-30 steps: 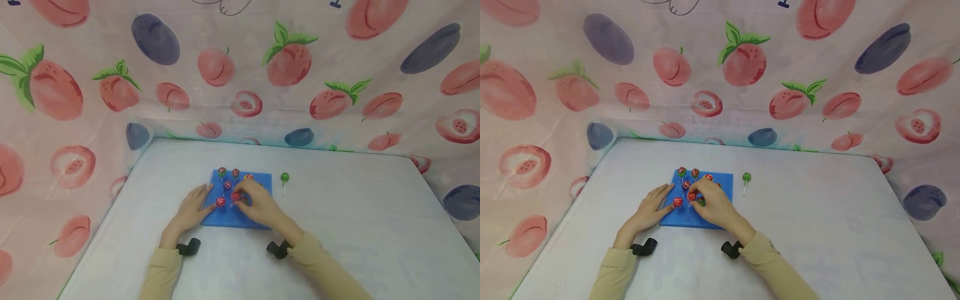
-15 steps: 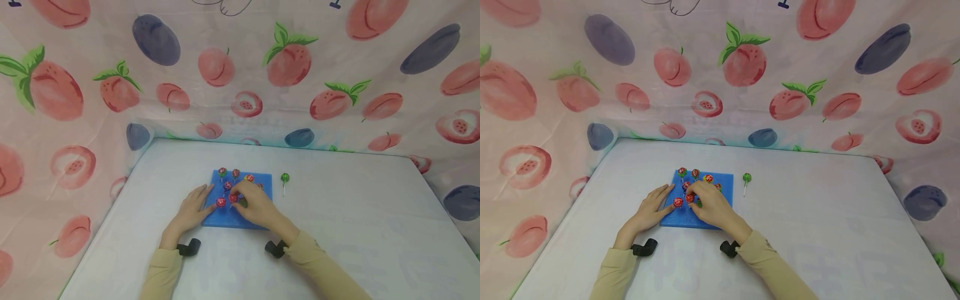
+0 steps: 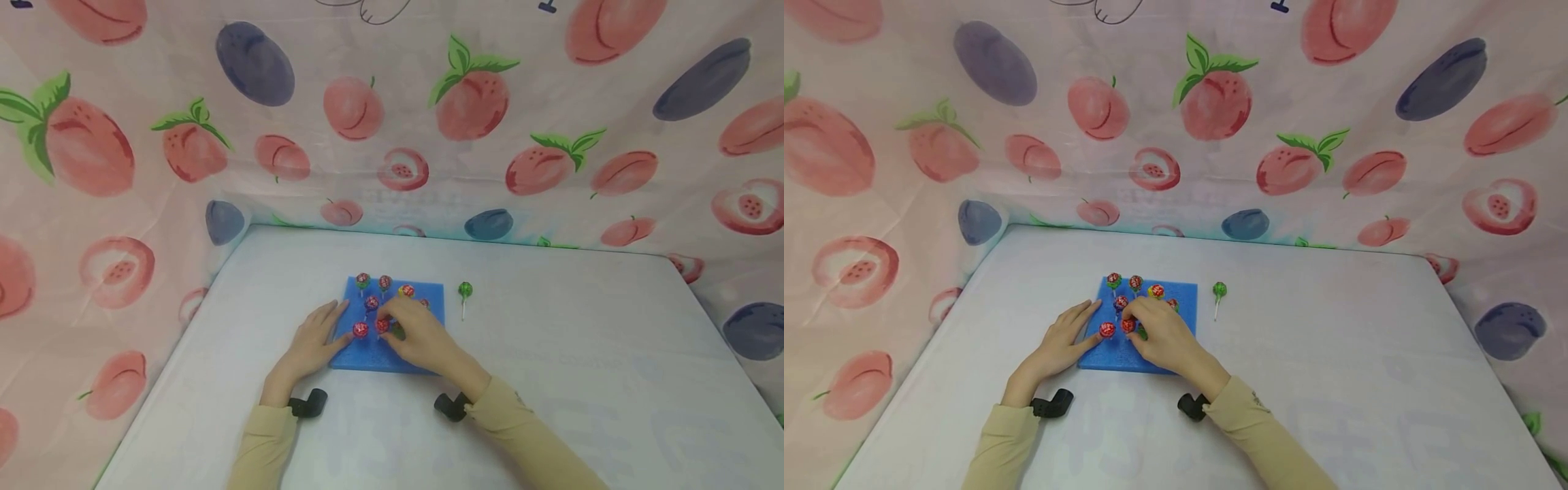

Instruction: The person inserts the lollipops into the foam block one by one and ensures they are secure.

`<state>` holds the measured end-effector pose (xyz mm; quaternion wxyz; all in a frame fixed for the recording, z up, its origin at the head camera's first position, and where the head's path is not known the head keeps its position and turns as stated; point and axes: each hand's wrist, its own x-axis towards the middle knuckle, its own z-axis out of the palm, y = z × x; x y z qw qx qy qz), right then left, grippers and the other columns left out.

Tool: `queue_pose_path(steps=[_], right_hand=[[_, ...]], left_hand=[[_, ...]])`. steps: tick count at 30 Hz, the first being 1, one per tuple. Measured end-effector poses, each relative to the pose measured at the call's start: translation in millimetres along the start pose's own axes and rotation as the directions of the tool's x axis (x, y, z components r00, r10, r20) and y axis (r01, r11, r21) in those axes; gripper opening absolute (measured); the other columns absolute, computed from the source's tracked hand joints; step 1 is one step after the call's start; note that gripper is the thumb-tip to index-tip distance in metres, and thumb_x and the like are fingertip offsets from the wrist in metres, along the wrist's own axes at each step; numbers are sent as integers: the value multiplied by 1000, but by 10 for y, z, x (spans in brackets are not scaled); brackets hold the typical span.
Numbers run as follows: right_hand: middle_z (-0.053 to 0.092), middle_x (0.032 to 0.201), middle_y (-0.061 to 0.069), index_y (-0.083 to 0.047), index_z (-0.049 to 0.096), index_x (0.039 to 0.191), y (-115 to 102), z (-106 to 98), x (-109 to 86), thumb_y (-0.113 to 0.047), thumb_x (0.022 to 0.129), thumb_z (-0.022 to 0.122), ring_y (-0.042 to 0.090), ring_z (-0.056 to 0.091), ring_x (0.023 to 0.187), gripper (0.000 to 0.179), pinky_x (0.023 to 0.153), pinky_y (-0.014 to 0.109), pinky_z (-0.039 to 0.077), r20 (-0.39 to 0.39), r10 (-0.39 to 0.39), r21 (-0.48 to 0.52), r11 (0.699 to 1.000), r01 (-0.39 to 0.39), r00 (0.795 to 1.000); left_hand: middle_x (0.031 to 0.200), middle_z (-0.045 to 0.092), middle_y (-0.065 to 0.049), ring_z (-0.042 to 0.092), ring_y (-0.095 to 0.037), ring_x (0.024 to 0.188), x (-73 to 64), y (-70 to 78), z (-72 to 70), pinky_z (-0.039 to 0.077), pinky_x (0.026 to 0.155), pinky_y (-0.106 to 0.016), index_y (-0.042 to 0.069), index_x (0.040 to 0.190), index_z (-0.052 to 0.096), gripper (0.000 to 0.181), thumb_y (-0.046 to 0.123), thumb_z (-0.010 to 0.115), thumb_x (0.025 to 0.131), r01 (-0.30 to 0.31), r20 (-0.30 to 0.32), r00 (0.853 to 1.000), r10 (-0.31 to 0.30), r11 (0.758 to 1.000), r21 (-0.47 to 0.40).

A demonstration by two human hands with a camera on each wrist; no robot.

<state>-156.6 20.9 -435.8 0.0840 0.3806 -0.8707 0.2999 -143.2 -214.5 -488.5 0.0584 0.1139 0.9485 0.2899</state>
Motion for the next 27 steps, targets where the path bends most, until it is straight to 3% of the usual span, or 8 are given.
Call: queue_pose_path(steps=[10,15,27], right_hand=[[68,106,-4,-18,65,105,-15,39,-7,-20,84,75,14,61,108,24,99,39,47,-4,-34,-150,988,33,999],[68,107,-5,-20,66,104,-6,44,-21,-22,84,75,14,60,110,22,100,40,46,-23,-48,-206,978,42,999],[69,107,-5,-20,67,105,-5,-24,-65,-18,83,75,15,60,112,23,100,40,46,-44,-60,-154,987,53,997]], left_hand=[[158,25,-19,20,-41,146,-6,-14,6,19,113,-67,16,154,25,69,43,52,96,-6,-8,1000,6,1000,-4],[158,24,-19,19,-41,147,-16,4,-15,18,114,-67,17,154,24,69,42,52,97,0,-2,1000,0,1000,-15],[158,24,-18,20,-41,147,-8,-5,-15,19,114,-66,18,154,25,69,43,53,96,3,1,1000,-3,1000,-16]])
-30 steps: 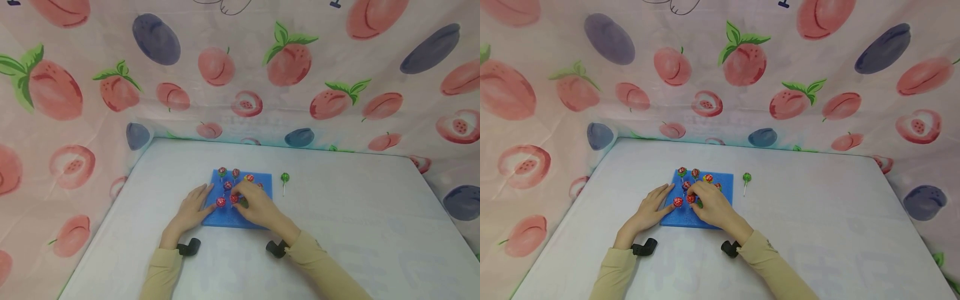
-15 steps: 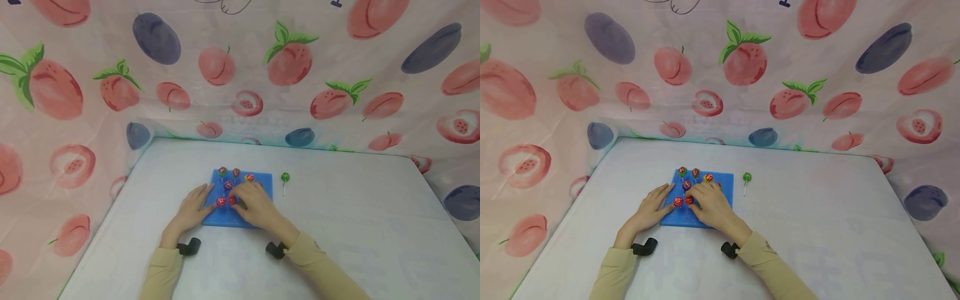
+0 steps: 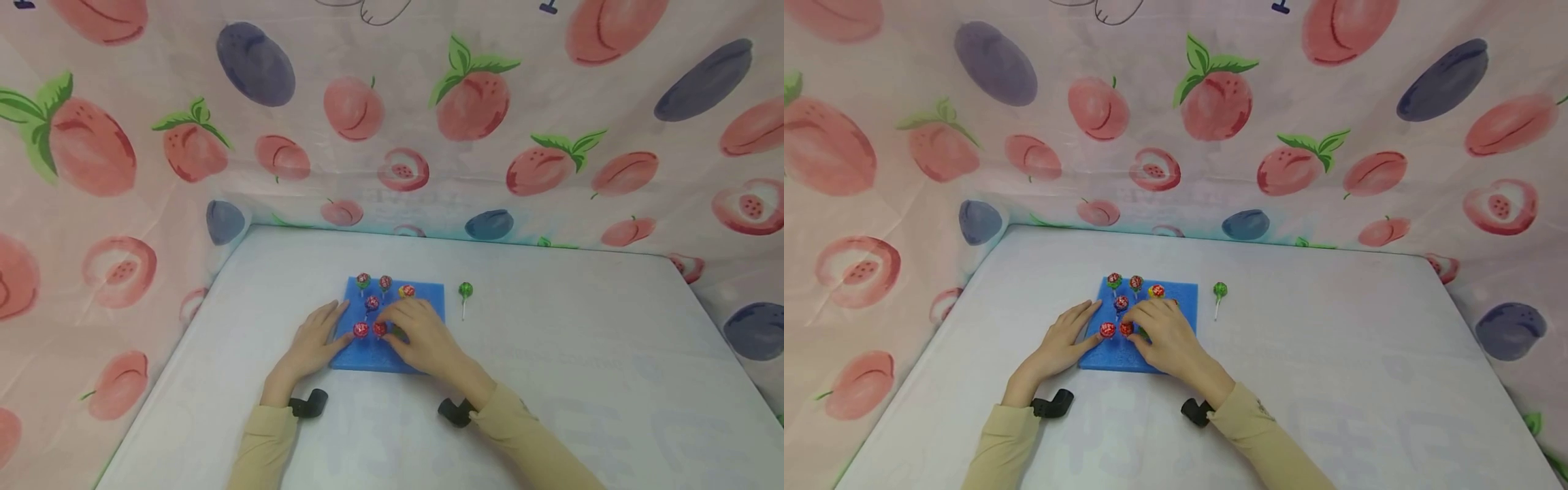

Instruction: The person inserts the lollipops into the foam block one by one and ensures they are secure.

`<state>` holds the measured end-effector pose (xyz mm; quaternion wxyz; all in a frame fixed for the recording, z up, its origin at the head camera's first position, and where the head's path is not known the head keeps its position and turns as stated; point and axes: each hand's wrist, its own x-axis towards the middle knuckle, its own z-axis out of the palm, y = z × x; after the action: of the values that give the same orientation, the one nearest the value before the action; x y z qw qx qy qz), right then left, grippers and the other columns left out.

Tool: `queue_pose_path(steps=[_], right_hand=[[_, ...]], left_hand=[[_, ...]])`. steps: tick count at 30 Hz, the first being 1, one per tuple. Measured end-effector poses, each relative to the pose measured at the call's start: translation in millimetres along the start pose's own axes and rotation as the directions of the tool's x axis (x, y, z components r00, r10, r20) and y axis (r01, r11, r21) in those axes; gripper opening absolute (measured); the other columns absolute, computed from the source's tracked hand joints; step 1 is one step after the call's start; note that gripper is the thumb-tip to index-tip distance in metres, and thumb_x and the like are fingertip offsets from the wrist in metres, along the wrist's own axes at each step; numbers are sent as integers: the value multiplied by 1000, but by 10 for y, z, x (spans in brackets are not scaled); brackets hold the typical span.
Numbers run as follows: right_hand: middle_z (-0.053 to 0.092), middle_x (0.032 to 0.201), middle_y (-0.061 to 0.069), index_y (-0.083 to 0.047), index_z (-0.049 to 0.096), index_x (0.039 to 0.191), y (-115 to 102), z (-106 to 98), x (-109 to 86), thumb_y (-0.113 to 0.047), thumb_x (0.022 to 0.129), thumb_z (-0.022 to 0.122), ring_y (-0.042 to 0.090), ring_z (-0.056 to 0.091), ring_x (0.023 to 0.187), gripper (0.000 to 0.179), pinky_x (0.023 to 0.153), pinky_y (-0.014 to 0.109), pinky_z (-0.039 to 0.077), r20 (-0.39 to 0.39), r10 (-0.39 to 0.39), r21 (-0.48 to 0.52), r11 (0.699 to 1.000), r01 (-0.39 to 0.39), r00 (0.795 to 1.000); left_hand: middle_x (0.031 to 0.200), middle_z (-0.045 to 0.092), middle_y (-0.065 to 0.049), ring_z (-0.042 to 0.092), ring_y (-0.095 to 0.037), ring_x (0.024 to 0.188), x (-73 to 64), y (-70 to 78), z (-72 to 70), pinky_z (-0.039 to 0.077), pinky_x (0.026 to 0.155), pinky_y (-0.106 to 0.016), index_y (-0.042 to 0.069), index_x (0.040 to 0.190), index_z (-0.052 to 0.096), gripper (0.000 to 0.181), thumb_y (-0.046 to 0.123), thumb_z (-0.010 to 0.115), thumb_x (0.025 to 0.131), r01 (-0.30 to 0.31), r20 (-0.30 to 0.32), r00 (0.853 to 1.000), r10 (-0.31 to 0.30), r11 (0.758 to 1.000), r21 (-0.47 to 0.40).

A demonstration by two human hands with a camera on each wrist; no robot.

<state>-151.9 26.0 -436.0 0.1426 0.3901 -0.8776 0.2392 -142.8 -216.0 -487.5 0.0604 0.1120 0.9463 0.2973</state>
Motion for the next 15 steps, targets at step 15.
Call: queue_pose_path(steps=[15], right_hand=[[69,100,-3,-13,68,98,170,-221,-235,-7,78,76,17,62,100,22,87,37,47,-147,-11,27,1000,15,989]], left_hand=[[158,25,-19,20,-41,147,5,14,-9,19,115,-65,15,153,26,68,42,53,96,-4,-1,1000,4,1000,5]])
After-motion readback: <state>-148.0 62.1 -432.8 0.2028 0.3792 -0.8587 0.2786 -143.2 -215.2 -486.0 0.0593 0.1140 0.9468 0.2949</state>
